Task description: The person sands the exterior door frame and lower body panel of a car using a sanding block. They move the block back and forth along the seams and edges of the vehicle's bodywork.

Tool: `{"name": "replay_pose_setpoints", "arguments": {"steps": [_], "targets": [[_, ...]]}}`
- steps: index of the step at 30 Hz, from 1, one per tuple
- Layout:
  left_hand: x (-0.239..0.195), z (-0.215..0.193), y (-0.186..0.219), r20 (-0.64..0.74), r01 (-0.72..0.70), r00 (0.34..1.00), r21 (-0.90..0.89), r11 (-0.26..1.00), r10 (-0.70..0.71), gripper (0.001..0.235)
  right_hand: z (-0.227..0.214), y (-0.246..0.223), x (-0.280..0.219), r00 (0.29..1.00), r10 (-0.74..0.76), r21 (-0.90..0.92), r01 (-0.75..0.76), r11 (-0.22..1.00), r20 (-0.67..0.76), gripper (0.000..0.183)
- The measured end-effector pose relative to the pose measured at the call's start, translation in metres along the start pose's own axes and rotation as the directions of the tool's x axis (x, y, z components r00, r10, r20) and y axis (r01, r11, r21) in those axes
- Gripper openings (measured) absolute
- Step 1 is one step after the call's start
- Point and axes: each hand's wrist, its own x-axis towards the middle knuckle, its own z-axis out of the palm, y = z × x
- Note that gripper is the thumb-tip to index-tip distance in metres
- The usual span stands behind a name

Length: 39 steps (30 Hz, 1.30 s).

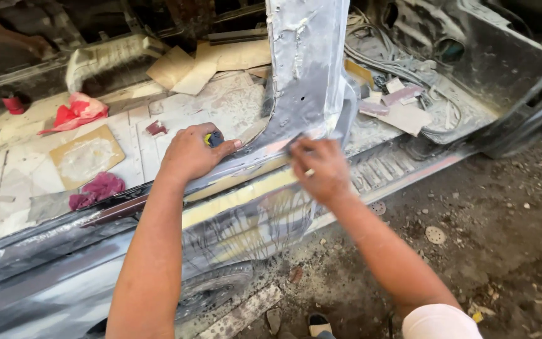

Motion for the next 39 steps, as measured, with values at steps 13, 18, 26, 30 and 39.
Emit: {"name": "replay_pose_setpoints", "arguments": {"steps": [13, 18, 26, 30, 39], "targets": [[0.009, 0.018, -0.017, -0.071, 0.065, 0.996, 0.031, 0.997, -0.063, 0.06, 0.006, 0.011, 0.011, 0.995, 0.068, 0.101, -0.06, 0.993, -0.069, 0.022], [0.006, 0.006, 0.002, 0.076, 0.167, 0.983, 0.002, 0.986, -0.167, 0.067, 0.035, -0.031, 0.012, 0.973, 0.15, 0.103, -0.134, 0.986, -0.176, 0.018], [0.007, 0.007, 0.0, 0.05, 0.148, 0.988, 0.016, 0.989, -0.149, 0.065, 0.02, 0.009, 0.002, 0.967, 0.193, 0.019, -0.193, 0.981, -0.168, 0.025], [0.006, 0.009, -0.002, 0.047, 0.134, 0.99, 0.002, 0.991, -0.134, 0.065, 0.039, -0.043, 0.006, 0.985, 0.129, 0.084, -0.12, 0.989, -0.115, 0.019], [0.005, 0.005, 0.006, 0.045, 0.152, 0.987, 0.007, 0.988, -0.152, 0.062, 0.025, 0.018, -0.032, 0.906, 0.235, 0.033, -0.239, 0.97, -0.352, 0.037]]}}
